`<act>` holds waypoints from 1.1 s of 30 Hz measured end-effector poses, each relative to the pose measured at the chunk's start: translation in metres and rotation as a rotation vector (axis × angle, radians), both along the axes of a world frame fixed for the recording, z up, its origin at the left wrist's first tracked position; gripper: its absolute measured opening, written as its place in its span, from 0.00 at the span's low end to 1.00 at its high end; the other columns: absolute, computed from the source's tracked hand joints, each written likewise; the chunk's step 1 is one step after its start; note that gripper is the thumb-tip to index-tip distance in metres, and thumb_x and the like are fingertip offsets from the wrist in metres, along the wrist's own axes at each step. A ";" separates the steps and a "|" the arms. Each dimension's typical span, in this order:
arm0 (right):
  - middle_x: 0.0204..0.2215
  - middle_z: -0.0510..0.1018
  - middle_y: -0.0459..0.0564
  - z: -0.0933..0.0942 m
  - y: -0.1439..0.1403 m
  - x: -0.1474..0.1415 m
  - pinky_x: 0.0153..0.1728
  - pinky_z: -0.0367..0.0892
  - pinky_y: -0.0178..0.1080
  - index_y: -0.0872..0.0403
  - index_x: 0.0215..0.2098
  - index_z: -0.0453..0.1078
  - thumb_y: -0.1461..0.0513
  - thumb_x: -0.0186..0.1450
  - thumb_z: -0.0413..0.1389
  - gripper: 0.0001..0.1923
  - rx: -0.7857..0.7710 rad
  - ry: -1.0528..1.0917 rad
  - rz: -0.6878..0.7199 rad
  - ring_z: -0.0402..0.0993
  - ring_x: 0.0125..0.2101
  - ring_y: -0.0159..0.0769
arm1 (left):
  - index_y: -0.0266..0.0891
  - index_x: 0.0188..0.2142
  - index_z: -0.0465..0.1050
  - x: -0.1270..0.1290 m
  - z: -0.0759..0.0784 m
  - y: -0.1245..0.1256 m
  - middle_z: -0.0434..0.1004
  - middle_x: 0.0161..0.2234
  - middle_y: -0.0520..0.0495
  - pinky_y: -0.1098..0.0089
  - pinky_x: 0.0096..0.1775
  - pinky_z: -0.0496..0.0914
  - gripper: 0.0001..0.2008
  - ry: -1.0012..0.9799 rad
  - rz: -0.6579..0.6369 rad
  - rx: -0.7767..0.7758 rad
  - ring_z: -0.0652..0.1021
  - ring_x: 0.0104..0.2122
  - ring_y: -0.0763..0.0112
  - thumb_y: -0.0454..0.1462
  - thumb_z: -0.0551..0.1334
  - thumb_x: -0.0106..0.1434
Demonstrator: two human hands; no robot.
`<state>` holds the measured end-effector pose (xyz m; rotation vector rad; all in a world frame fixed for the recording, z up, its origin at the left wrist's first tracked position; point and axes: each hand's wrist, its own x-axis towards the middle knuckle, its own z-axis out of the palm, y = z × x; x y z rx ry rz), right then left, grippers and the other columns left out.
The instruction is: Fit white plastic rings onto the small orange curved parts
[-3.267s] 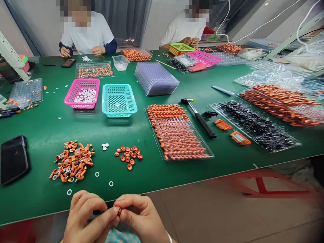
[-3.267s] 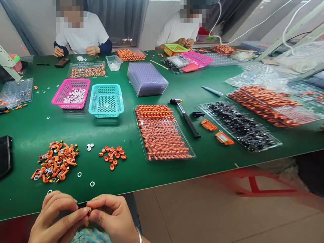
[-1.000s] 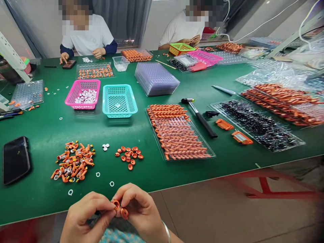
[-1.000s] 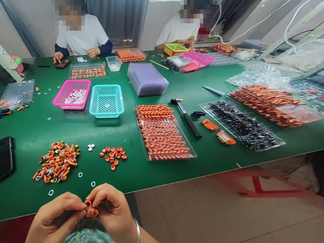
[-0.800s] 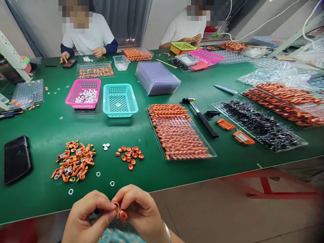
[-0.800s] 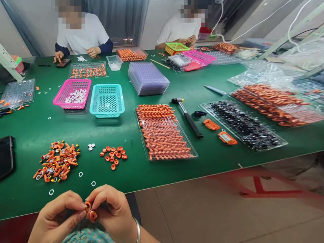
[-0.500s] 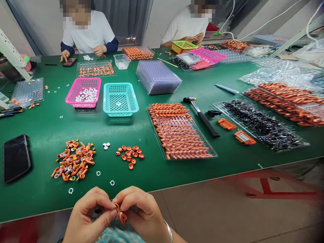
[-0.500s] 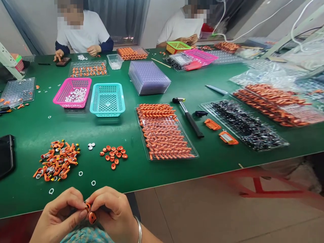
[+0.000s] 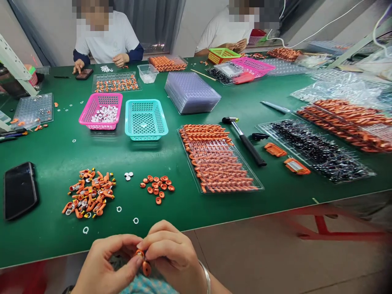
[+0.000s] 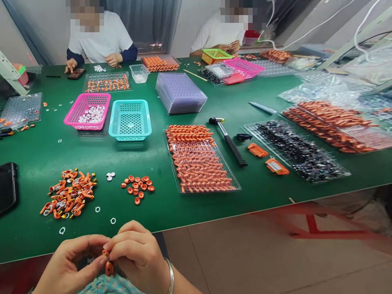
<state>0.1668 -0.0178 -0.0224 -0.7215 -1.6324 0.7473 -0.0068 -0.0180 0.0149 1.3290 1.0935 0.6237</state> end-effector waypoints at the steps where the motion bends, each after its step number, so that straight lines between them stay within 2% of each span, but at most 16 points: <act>1: 0.29 0.84 0.50 0.000 0.000 0.000 0.33 0.73 0.35 0.52 0.32 0.71 0.63 0.70 0.54 0.09 0.014 -0.016 -0.003 0.76 0.29 0.32 | 0.38 0.36 0.79 0.000 0.000 0.000 0.83 0.25 0.47 0.74 0.30 0.75 0.06 0.041 -0.003 0.043 0.81 0.25 0.68 0.36 0.63 0.61; 7: 0.30 0.82 0.51 0.001 -0.003 0.001 0.35 0.73 0.35 0.54 0.36 0.71 0.65 0.72 0.49 0.10 0.132 -0.158 0.006 0.74 0.32 0.34 | 0.38 0.35 0.80 -0.001 -0.004 -0.001 0.82 0.25 0.49 0.77 0.28 0.75 0.08 0.180 -0.001 0.213 0.80 0.23 0.70 0.31 0.61 0.59; 9: 0.30 0.79 0.51 0.000 -0.004 0.002 0.34 0.73 0.35 0.54 0.36 0.70 0.67 0.71 0.49 0.09 0.122 -0.195 -0.032 0.72 0.31 0.34 | 0.37 0.33 0.81 -0.001 -0.005 -0.001 0.82 0.24 0.48 0.77 0.26 0.75 0.07 0.198 0.031 0.262 0.80 0.22 0.69 0.32 0.62 0.58; 12: 0.31 0.74 0.50 0.003 -0.007 0.006 0.32 0.72 0.34 0.53 0.37 0.69 0.69 0.69 0.51 0.08 -0.021 -0.206 -0.044 0.70 0.31 0.34 | 0.37 0.31 0.81 0.000 -0.004 0.001 0.83 0.23 0.47 0.77 0.25 0.75 0.06 0.207 0.059 0.343 0.81 0.22 0.69 0.32 0.63 0.57; 15: 0.33 0.72 0.50 0.009 -0.010 0.012 0.35 0.73 0.35 0.51 0.41 0.66 0.72 0.65 0.49 0.12 -0.208 -0.158 0.048 0.71 0.33 0.34 | 0.39 0.30 0.80 -0.002 -0.001 0.002 0.83 0.23 0.49 0.78 0.25 0.75 0.05 0.223 0.095 0.456 0.81 0.21 0.70 0.31 0.64 0.57; 17: 0.35 0.72 0.50 0.012 -0.014 0.014 0.36 0.73 0.35 0.51 0.44 0.64 0.72 0.63 0.51 0.14 -0.269 -0.133 0.076 0.72 0.35 0.35 | 0.40 0.30 0.80 -0.003 0.000 0.002 0.83 0.24 0.50 0.79 0.26 0.76 0.05 0.225 0.133 0.538 0.81 0.22 0.70 0.31 0.65 0.56; 21: 0.36 0.73 0.50 0.010 -0.022 0.008 0.37 0.73 0.35 0.50 0.44 0.65 0.69 0.60 0.60 0.16 -0.229 -0.167 0.032 0.73 0.36 0.36 | 0.42 0.33 0.81 -0.004 -0.001 0.002 0.84 0.28 0.51 0.80 0.30 0.77 0.08 0.225 0.144 0.653 0.83 0.26 0.71 0.29 0.67 0.55; 27: 0.33 0.76 0.50 -0.002 -0.023 -0.004 0.35 0.74 0.33 0.51 0.42 0.67 0.73 0.62 0.55 0.14 -0.155 -0.189 -0.110 0.75 0.33 0.35 | 0.43 0.36 0.80 -0.005 -0.001 0.003 0.85 0.30 0.51 0.79 0.34 0.77 0.10 0.258 0.106 0.742 0.83 0.29 0.71 0.28 0.66 0.57; 33: 0.36 0.79 0.51 -0.002 -0.021 -0.004 0.38 0.75 0.33 0.51 0.45 0.70 0.75 0.61 0.56 0.18 -0.178 -0.087 -0.091 0.78 0.35 0.35 | 0.41 0.39 0.78 -0.004 -0.001 0.001 0.84 0.32 0.48 0.77 0.33 0.77 0.11 0.305 0.091 0.897 0.82 0.29 0.71 0.27 0.64 0.58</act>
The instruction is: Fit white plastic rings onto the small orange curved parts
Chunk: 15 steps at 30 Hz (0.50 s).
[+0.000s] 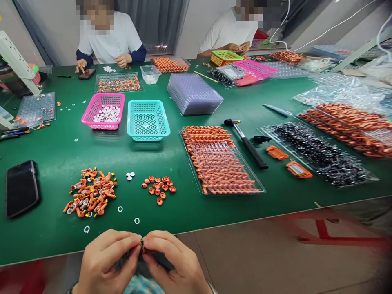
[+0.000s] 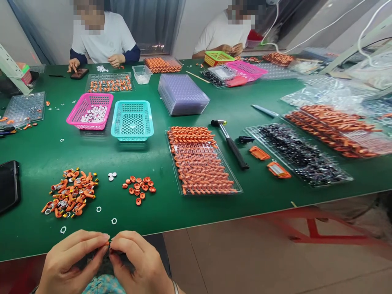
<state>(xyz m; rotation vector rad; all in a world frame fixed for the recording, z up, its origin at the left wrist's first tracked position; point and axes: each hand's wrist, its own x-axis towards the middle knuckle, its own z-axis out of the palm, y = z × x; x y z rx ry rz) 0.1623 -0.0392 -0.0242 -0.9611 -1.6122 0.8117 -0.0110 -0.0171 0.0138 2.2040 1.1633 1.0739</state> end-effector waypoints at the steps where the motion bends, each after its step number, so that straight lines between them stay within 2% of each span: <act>1: 0.36 0.80 0.51 0.000 0.000 0.000 0.38 0.76 0.33 0.50 0.45 0.71 0.74 0.61 0.57 0.18 -0.033 0.033 0.006 0.78 0.35 0.36 | 0.41 0.40 0.77 0.000 -0.001 -0.001 0.84 0.32 0.48 0.77 0.33 0.76 0.12 0.015 0.002 0.026 0.82 0.29 0.71 0.26 0.64 0.58; 6: 0.33 0.82 0.50 -0.001 -0.001 0.000 0.34 0.76 0.33 0.51 0.40 0.75 0.70 0.61 0.61 0.10 -0.234 0.228 0.005 0.80 0.32 0.36 | 0.41 0.43 0.76 -0.005 -0.008 -0.007 0.84 0.34 0.45 0.72 0.33 0.76 0.15 0.131 -0.015 0.132 0.82 0.30 0.67 0.26 0.64 0.58; 11: 0.31 0.82 0.50 -0.005 0.000 -0.003 0.34 0.76 0.33 0.51 0.36 0.78 0.65 0.60 0.64 0.05 -0.313 0.335 -0.042 0.80 0.32 0.37 | 0.39 0.47 0.76 -0.010 -0.013 -0.009 0.85 0.37 0.42 0.70 0.37 0.77 0.15 0.272 -0.074 0.274 0.83 0.33 0.65 0.27 0.63 0.60; 13: 0.31 0.83 0.50 -0.005 0.001 -0.005 0.34 0.76 0.33 0.51 0.36 0.78 0.65 0.60 0.64 0.05 -0.307 0.367 -0.040 0.80 0.32 0.37 | 0.39 0.46 0.76 -0.009 -0.012 -0.008 0.85 0.37 0.42 0.71 0.37 0.77 0.15 0.240 -0.056 0.258 0.83 0.33 0.65 0.27 0.63 0.60; 15: 0.31 0.83 0.49 -0.004 0.001 -0.006 0.35 0.77 0.34 0.50 0.36 0.78 0.66 0.60 0.64 0.07 -0.293 0.390 -0.025 0.80 0.32 0.36 | 0.39 0.45 0.76 -0.006 -0.009 -0.006 0.84 0.36 0.44 0.73 0.37 0.76 0.14 0.158 -0.028 0.177 0.83 0.32 0.67 0.27 0.63 0.61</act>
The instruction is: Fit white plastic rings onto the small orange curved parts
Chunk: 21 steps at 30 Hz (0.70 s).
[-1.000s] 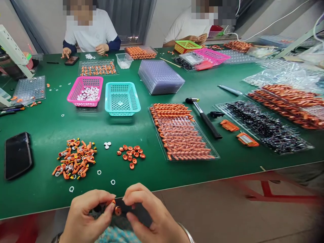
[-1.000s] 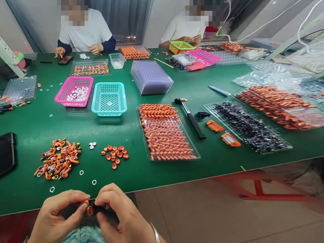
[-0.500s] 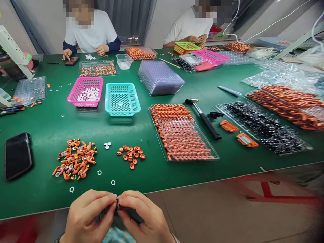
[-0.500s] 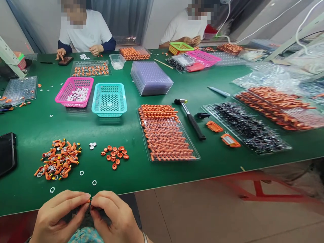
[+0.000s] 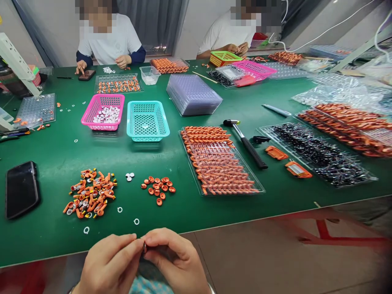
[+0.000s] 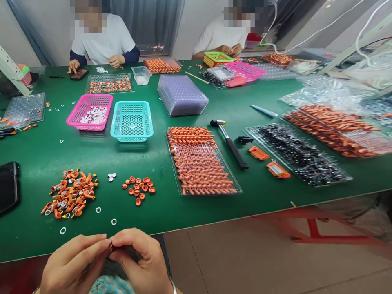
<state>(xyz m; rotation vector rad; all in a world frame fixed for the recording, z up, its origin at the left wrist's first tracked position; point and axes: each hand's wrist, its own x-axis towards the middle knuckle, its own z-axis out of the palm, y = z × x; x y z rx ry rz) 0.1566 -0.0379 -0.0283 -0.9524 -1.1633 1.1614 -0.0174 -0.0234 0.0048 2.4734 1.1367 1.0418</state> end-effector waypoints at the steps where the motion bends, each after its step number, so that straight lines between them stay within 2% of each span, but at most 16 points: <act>1: 0.31 0.83 0.49 0.000 0.000 0.000 0.35 0.77 0.34 0.49 0.36 0.78 0.67 0.60 0.64 0.07 0.005 0.008 0.005 0.81 0.32 0.36 | 0.39 0.44 0.76 0.001 0.002 0.001 0.84 0.35 0.45 0.75 0.36 0.76 0.14 -0.045 0.003 -0.052 0.83 0.32 0.69 0.26 0.63 0.61; 4: 0.32 0.84 0.49 0.000 0.001 0.000 0.35 0.77 0.35 0.49 0.36 0.79 0.67 0.60 0.64 0.08 0.011 0.023 0.004 0.81 0.33 0.37 | 0.41 0.44 0.76 0.004 0.006 0.003 0.84 0.34 0.48 0.78 0.35 0.76 0.15 -0.155 -0.026 -0.167 0.83 0.32 0.71 0.25 0.62 0.61; 8: 0.32 0.84 0.49 -0.001 0.001 -0.001 0.35 0.78 0.35 0.49 0.36 0.79 0.67 0.59 0.65 0.07 0.017 0.014 -0.039 0.82 0.33 0.38 | 0.45 0.45 0.78 0.003 0.009 0.004 0.84 0.35 0.48 0.78 0.34 0.77 0.17 -0.245 -0.063 -0.303 0.83 0.32 0.69 0.25 0.61 0.61; 10: 0.32 0.84 0.50 0.000 0.002 -0.001 0.35 0.78 0.36 0.49 0.36 0.79 0.66 0.59 0.65 0.07 0.023 0.004 -0.044 0.82 0.33 0.38 | 0.45 0.41 0.79 0.003 0.009 0.003 0.84 0.33 0.48 0.77 0.32 0.77 0.14 -0.286 -0.042 -0.436 0.83 0.31 0.68 0.26 0.62 0.61; 13: 0.32 0.84 0.50 0.002 0.001 -0.001 0.34 0.78 0.35 0.49 0.37 0.79 0.67 0.60 0.65 0.08 0.048 -0.005 -0.028 0.82 0.33 0.38 | 0.41 0.33 0.78 0.003 0.007 0.003 0.81 0.27 0.49 0.77 0.29 0.75 0.02 -0.394 0.071 -0.739 0.80 0.26 0.69 0.34 0.66 0.60; 15: 0.33 0.85 0.50 0.003 0.002 0.000 0.34 0.78 0.35 0.48 0.37 0.80 0.67 0.61 0.64 0.08 0.065 -0.015 -0.022 0.82 0.32 0.38 | 0.39 0.30 0.76 0.005 0.007 0.005 0.77 0.23 0.51 0.78 0.24 0.71 0.07 -0.472 0.104 -0.970 0.76 0.22 0.72 0.40 0.67 0.59; 17: 0.33 0.85 0.49 0.003 0.002 0.001 0.34 0.78 0.35 0.47 0.38 0.80 0.67 0.61 0.64 0.09 0.087 -0.029 -0.020 0.82 0.32 0.37 | 0.37 0.29 0.74 0.007 0.008 0.006 0.71 0.20 0.52 0.79 0.23 0.67 0.13 -0.502 0.049 -1.146 0.71 0.21 0.75 0.46 0.65 0.60; 19: 0.33 0.85 0.49 0.003 0.003 0.002 0.35 0.78 0.34 0.47 0.39 0.80 0.68 0.61 0.64 0.11 0.106 -0.039 -0.018 0.82 0.32 0.36 | 0.37 0.29 0.72 0.009 0.010 0.007 0.68 0.21 0.52 0.78 0.24 0.66 0.18 -0.474 -0.025 -1.221 0.68 0.22 0.75 0.49 0.61 0.64; 21: 0.33 0.85 0.48 0.003 0.003 0.002 0.35 0.77 0.34 0.46 0.39 0.80 0.68 0.61 0.63 0.12 0.113 -0.043 -0.014 0.82 0.32 0.36 | 0.38 0.29 0.70 0.010 0.011 0.006 0.67 0.22 0.52 0.78 0.25 0.65 0.19 -0.414 -0.061 -1.194 0.67 0.23 0.74 0.50 0.56 0.67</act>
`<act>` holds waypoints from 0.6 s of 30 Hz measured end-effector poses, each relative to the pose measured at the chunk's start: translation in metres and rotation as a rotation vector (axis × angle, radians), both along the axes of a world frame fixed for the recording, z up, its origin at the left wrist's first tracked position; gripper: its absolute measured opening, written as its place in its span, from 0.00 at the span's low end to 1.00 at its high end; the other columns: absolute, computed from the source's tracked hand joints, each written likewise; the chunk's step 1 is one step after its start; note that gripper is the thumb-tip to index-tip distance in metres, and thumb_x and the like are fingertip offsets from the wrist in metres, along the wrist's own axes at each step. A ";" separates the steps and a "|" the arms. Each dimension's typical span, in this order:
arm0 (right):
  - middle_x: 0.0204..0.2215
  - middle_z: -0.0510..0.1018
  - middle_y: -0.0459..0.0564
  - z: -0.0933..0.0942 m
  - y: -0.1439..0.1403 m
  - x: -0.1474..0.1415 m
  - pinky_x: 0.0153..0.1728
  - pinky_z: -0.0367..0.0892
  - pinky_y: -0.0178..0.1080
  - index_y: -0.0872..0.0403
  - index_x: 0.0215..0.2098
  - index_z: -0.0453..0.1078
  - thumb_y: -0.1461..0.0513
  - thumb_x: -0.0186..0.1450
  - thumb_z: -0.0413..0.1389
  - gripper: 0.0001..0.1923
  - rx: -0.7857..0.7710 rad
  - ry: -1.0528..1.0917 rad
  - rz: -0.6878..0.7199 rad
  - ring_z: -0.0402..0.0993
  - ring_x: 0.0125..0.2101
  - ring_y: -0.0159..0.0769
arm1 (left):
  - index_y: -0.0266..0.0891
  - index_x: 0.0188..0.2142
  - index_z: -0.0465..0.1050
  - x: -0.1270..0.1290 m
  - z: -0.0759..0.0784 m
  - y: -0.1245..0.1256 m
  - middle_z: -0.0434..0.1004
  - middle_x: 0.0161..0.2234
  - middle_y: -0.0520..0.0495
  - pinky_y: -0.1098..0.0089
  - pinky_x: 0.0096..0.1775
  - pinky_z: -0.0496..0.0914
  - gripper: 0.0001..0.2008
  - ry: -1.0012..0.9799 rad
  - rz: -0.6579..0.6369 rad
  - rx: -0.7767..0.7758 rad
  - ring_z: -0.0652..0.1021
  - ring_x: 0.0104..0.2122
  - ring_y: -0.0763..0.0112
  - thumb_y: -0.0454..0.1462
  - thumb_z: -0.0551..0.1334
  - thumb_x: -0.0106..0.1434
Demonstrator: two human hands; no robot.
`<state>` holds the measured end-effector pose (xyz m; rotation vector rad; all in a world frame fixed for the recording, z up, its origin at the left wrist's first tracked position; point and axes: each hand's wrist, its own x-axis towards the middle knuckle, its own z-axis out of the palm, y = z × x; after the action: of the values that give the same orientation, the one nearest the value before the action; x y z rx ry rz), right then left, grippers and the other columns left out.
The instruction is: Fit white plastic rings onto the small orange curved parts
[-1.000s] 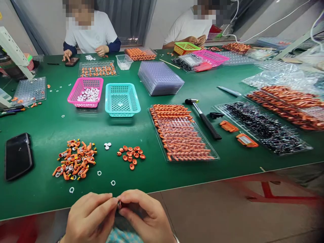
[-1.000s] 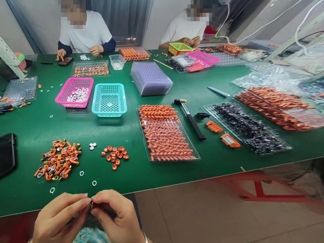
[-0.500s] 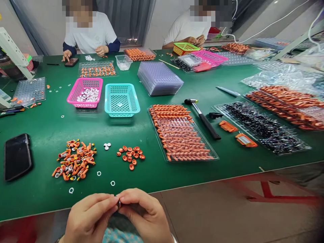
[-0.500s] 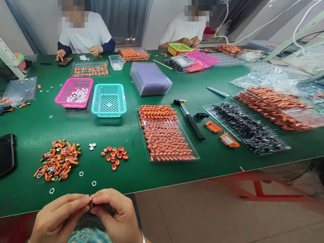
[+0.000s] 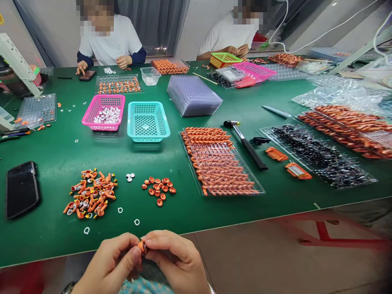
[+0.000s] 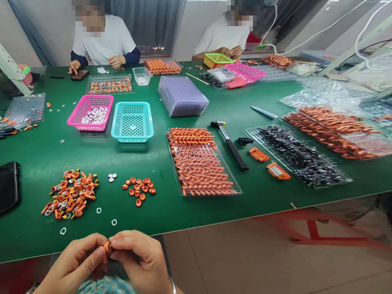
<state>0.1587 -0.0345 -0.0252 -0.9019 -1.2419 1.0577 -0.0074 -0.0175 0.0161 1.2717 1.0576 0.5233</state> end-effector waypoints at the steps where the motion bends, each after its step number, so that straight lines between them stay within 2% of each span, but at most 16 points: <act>1: 0.33 0.85 0.48 0.000 0.000 0.000 0.35 0.77 0.34 0.45 0.40 0.80 0.68 0.61 0.63 0.12 -0.001 -0.002 0.002 0.82 0.32 0.36 | 0.38 0.28 0.69 0.000 0.001 -0.001 0.66 0.23 0.53 0.78 0.25 0.64 0.19 0.024 -0.016 0.034 0.66 0.23 0.74 0.50 0.54 0.68; 7: 0.33 0.85 0.49 0.000 0.000 0.001 0.35 0.78 0.34 0.44 0.41 0.80 0.68 0.62 0.63 0.14 0.009 -0.012 0.011 0.82 0.32 0.37 | 0.41 0.28 0.67 0.000 -0.001 -0.008 0.67 0.23 0.52 0.77 0.26 0.65 0.21 0.102 -0.018 0.163 0.68 0.23 0.72 0.51 0.49 0.69; 12: 0.34 0.85 0.49 0.000 -0.001 0.002 0.34 0.78 0.33 0.44 0.41 0.80 0.70 0.61 0.62 0.16 -0.004 -0.005 0.022 0.83 0.32 0.36 | 0.42 0.28 0.67 0.000 -0.002 -0.010 0.66 0.22 0.53 0.76 0.26 0.66 0.22 0.115 -0.013 0.137 0.68 0.22 0.72 0.52 0.49 0.69; 18: 0.33 0.85 0.48 0.000 -0.002 0.003 0.34 0.78 0.33 0.44 0.39 0.81 0.71 0.59 0.64 0.16 -0.031 0.022 0.041 0.82 0.32 0.36 | 0.41 0.27 0.64 -0.001 0.003 -0.008 0.64 0.21 0.55 0.78 0.28 0.65 0.23 0.202 -0.112 0.170 0.67 0.22 0.74 0.52 0.45 0.71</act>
<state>0.1617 -0.0363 -0.0248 -0.8897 -1.2334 1.1191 -0.0083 -0.0251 0.0189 1.5497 1.1195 0.4114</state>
